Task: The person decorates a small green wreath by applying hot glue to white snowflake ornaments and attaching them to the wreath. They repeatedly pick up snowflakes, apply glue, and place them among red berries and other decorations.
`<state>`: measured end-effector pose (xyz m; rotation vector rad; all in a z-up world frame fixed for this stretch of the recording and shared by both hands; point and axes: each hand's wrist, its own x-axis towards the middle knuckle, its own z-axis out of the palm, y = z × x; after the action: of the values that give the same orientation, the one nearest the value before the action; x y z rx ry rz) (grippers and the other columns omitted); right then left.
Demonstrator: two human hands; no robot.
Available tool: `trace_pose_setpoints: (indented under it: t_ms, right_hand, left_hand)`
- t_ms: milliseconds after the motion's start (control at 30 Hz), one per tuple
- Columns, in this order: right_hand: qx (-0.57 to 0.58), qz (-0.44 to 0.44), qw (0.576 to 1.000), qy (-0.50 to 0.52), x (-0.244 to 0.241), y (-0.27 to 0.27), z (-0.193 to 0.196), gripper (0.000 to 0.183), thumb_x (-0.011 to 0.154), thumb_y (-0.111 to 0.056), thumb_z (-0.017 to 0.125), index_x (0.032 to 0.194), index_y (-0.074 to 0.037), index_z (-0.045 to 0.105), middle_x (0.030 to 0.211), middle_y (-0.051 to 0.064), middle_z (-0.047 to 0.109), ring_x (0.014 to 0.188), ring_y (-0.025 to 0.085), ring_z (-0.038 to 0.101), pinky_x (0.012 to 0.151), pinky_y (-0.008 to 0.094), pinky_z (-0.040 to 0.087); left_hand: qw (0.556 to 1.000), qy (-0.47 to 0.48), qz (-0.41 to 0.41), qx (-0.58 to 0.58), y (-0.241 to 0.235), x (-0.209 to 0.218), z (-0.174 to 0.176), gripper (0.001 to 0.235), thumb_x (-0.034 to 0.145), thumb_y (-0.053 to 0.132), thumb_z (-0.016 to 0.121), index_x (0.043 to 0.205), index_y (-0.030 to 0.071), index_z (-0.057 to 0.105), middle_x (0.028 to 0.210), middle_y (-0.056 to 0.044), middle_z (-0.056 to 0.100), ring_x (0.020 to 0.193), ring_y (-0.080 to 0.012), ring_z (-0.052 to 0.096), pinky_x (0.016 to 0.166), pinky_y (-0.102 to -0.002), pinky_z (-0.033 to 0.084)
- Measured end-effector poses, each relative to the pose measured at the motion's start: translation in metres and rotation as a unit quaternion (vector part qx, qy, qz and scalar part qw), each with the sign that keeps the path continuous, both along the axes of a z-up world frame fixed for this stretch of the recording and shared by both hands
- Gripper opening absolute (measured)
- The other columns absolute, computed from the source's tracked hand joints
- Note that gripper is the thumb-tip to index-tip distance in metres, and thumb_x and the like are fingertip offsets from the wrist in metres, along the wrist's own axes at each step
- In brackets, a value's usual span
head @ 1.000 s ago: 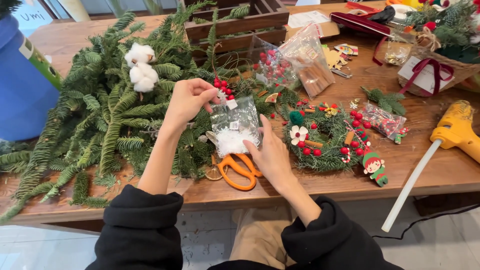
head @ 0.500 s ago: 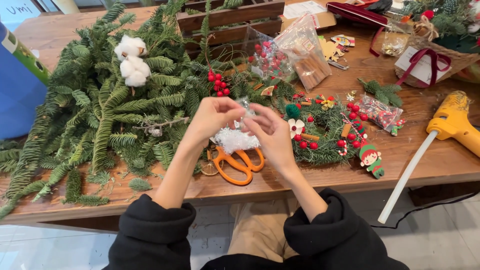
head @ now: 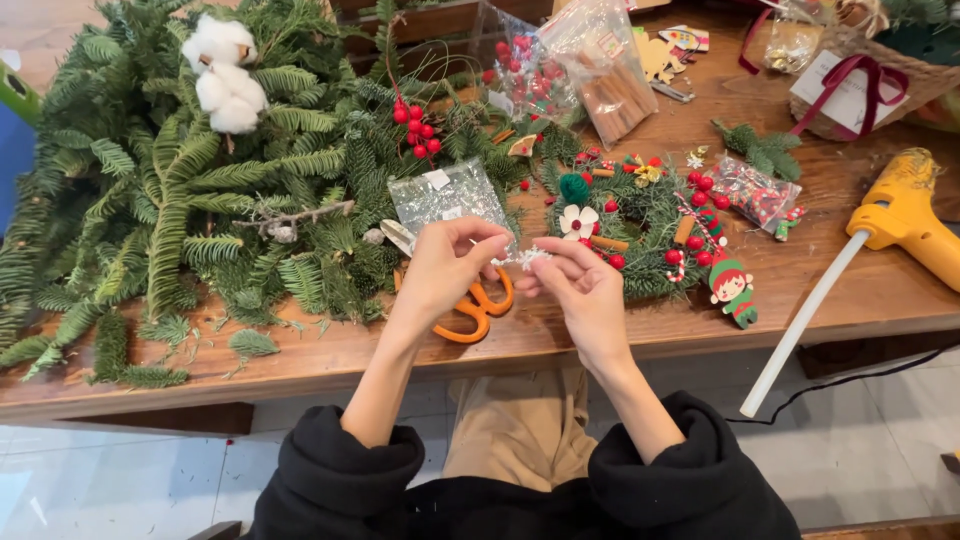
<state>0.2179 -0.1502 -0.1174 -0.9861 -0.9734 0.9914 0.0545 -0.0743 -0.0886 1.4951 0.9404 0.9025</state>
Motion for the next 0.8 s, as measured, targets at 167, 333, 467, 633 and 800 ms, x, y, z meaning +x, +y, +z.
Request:
trace_pose_setpoints:
  t_ms: [167,333,467,633,800]
  right_hand:
    - [-0.005,-0.013,1.000,-0.010,0.000,-0.003,-0.004,0.029,0.095,-0.004,0.064,0.122,0.005,0.063,0.091,0.021,0.074,0.079,0.022,0.074,0.074,0.032,0.064]
    - [-0.016,-0.019,0.999,-0.033,0.000,-0.014,-0.005,0.029,0.095,-0.004,0.065,0.122,0.004,0.063,0.090,0.018,0.075,0.078,0.020,0.073,0.075,0.030,0.063]
    - [-0.069,-0.034,0.975,-0.208,0.011,-0.025,-0.004,0.023,0.091,-0.009,0.070,0.114,-0.005,0.070,0.084,0.013,0.078,0.069,0.016,0.073,0.067,0.027,0.061]
    - [-0.107,-0.047,0.912,-0.393,0.021,-0.012,-0.021,0.019,0.089,-0.016,0.073,0.107,-0.021,0.076,0.079,0.005,0.078,0.060,0.011,0.071,0.057,0.022,0.058]
    - [0.005,-0.063,0.849,-0.525,0.016,-0.001,-0.025,0.020,0.089,-0.014,0.069,0.108,-0.020,0.074,0.094,0.005,0.074,0.074,0.028,0.072,0.065,0.039,0.059]
  left_hand:
    - [1.000,0.015,-0.003,-0.024,-0.017,0.006,-0.001,0.020,0.086,0.017,0.074,0.098,0.002,0.076,0.082,-0.014,0.074,0.059,-0.0157,0.070,0.054,-0.025,0.057]
    - [0.999,0.029,0.000,-0.035,-0.024,0.009,-0.012,0.012,0.081,0.016,0.078,0.089,0.008,0.078,0.074,-0.008,0.074,0.059,-0.0123,0.069,0.056,-0.025,0.057]
    - [0.997,0.078,0.020,-0.001,-0.032,-0.003,-0.009,0.010,0.087,0.012,0.071,0.092,0.004,0.074,0.079,-0.010,0.075,0.067,-0.0158,0.072,0.065,-0.027,0.058]
    - [0.966,0.234,0.005,0.107,-0.034,-0.017,-0.023,0.011,0.094,0.026,0.065,0.093,0.014,0.067,0.081,-0.005,0.077,0.076,-0.0296,0.072,0.076,-0.039,0.052]
    - [0.957,0.250,0.075,0.124,-0.030,-0.038,-0.010,0.009,0.091,0.020,0.067,0.093,0.012,0.070,0.087,-0.009,0.078,0.082,-0.0344,0.072,0.077,-0.042,0.053]
